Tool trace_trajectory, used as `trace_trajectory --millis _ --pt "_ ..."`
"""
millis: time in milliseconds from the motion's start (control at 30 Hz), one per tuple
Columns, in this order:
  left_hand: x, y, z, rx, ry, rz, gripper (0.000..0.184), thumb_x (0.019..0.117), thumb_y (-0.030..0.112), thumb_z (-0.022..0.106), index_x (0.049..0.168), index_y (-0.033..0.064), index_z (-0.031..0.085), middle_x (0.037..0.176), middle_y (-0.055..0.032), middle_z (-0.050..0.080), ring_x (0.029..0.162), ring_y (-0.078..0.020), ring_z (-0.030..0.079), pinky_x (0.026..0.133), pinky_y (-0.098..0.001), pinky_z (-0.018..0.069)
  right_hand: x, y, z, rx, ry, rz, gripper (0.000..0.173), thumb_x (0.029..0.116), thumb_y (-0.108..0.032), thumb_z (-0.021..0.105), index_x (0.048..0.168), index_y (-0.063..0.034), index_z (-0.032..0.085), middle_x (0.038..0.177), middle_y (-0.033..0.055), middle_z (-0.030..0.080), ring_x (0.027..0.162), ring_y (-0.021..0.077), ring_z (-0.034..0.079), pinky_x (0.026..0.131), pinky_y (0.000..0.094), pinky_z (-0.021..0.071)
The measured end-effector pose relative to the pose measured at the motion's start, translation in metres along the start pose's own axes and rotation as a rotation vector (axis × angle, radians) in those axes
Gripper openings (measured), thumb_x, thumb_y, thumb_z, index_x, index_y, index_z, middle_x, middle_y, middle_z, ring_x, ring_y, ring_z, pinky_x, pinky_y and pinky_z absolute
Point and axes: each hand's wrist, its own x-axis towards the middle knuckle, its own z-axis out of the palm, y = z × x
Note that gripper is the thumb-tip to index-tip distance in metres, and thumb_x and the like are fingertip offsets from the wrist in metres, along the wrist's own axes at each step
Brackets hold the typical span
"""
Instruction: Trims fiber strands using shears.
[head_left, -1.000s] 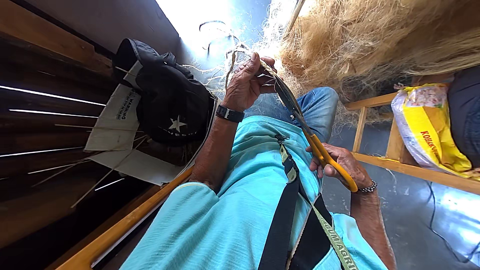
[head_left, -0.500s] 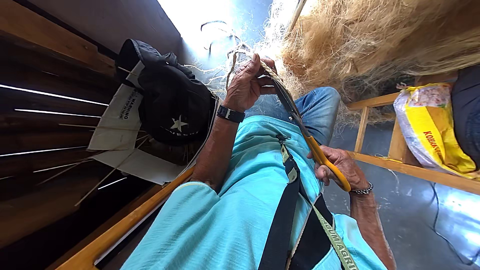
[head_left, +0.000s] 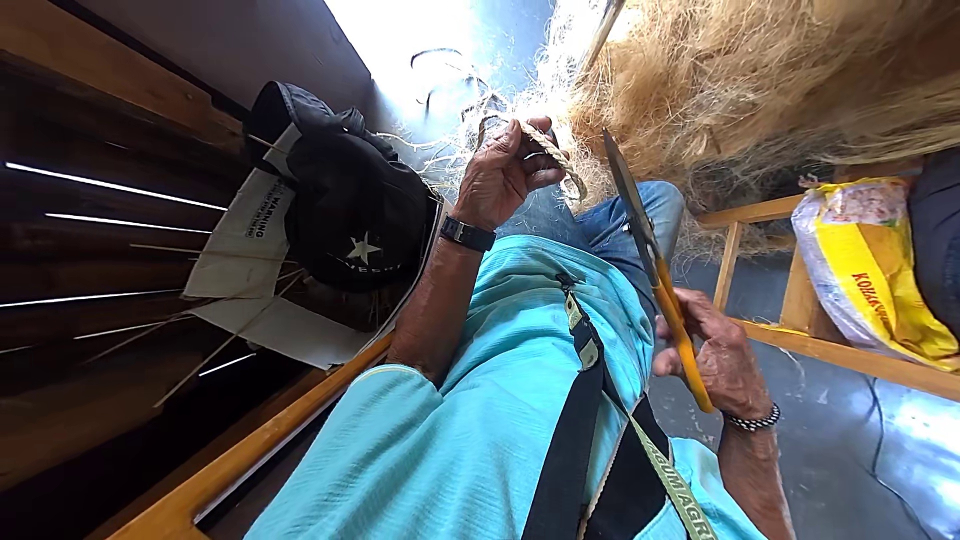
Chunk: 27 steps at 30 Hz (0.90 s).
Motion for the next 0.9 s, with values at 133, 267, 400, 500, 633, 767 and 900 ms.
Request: trace_trajectory --millis 133,267,400,500,633,767,900 --pt "-0.001 -0.002 0.009 -0.003 -0.064 -0.022 0.034 0.1106 0.021 0.037 0.123 0.0009 0.062 0.097 -0.0126 0.072 0.084 -0.0229 0.074 0.077 -0.0390 0.0639 0.010 -0.001 -0.007 -0.308 0.128 -0.002 0.097 0.0686 -0.074 0.076 0.128 0.0014 0.063 0.083 0.0038 0.066 0.066 0.0081 0.056 0.059 0.0301 0.0503" --pt "-0.003 -0.004 0.014 0.039 -0.046 -0.039 0.030 0.1092 0.017 0.041 0.123 0.0005 0.062 0.094 -0.0138 0.073 0.080 -0.0245 0.074 0.074 -0.0417 0.0646 0.010 -0.003 -0.012 -0.421 0.102 -0.027 0.092 0.0693 -0.074 0.074 0.125 -0.0013 0.065 0.078 0.0056 0.065 0.062 0.0146 0.055 0.057 0.0372 0.0480" --pt "-0.004 -0.002 0.015 0.085 -0.010 -0.028 0.027 0.1081 0.014 0.044 0.120 0.0000 0.064 0.093 -0.0145 0.072 0.077 -0.0249 0.074 0.070 -0.0427 0.0649 0.006 -0.003 -0.012 -0.439 0.079 -0.024 0.093 0.0690 -0.076 0.073 0.124 -0.0010 0.066 0.078 0.0063 0.065 0.062 0.0157 0.056 0.056 0.0389 0.0485" --pt "-0.005 -0.001 0.013 0.116 -0.040 -0.030 0.027 0.1078 0.015 0.045 0.120 -0.0002 0.064 0.094 -0.0141 0.073 0.075 -0.0236 0.074 0.068 -0.0410 0.0649 0.005 -0.004 -0.012 -0.452 0.073 -0.024 0.093 0.0689 -0.076 0.072 0.123 -0.0014 0.066 0.077 0.0063 0.065 0.061 0.0165 0.055 0.055 0.0398 0.0477" --pt "-0.004 -0.001 0.011 0.123 -0.073 -0.015 0.027 0.1076 0.015 0.046 0.119 0.0002 0.065 0.092 -0.0135 0.073 0.074 -0.0232 0.074 0.067 -0.0409 0.0648 0.006 -0.005 -0.012 -0.470 0.069 -0.024 0.090 0.0695 -0.077 0.072 0.122 -0.0031 0.066 0.075 0.0051 0.064 0.060 0.0165 0.055 0.054 0.0396 0.0470" --pt "-0.004 -0.001 0.011 0.115 -0.095 -0.004 0.026 0.1067 0.016 0.048 0.118 0.0002 0.065 0.091 -0.0135 0.073 0.075 -0.0239 0.073 0.067 -0.0417 0.0645 0.006 -0.004 -0.012 -0.479 0.065 -0.021 0.092 0.0697 -0.079 0.070 0.122 -0.0028 0.066 0.074 0.0041 0.062 0.059 0.0160 0.053 0.053 0.0394 0.0459" --pt "-0.003 -0.001 0.011 0.128 -0.089 -0.001 0.026 0.1071 0.015 0.047 0.118 0.0007 0.065 0.092 -0.0130 0.073 0.075 -0.0231 0.073 0.067 -0.0408 0.0647 0.005 -0.003 -0.011 -0.480 0.074 -0.012 0.092 0.0691 -0.077 0.072 0.123 -0.0025 0.066 0.075 0.0050 0.063 0.059 0.0165 0.054 0.053 0.0399 0.0460"
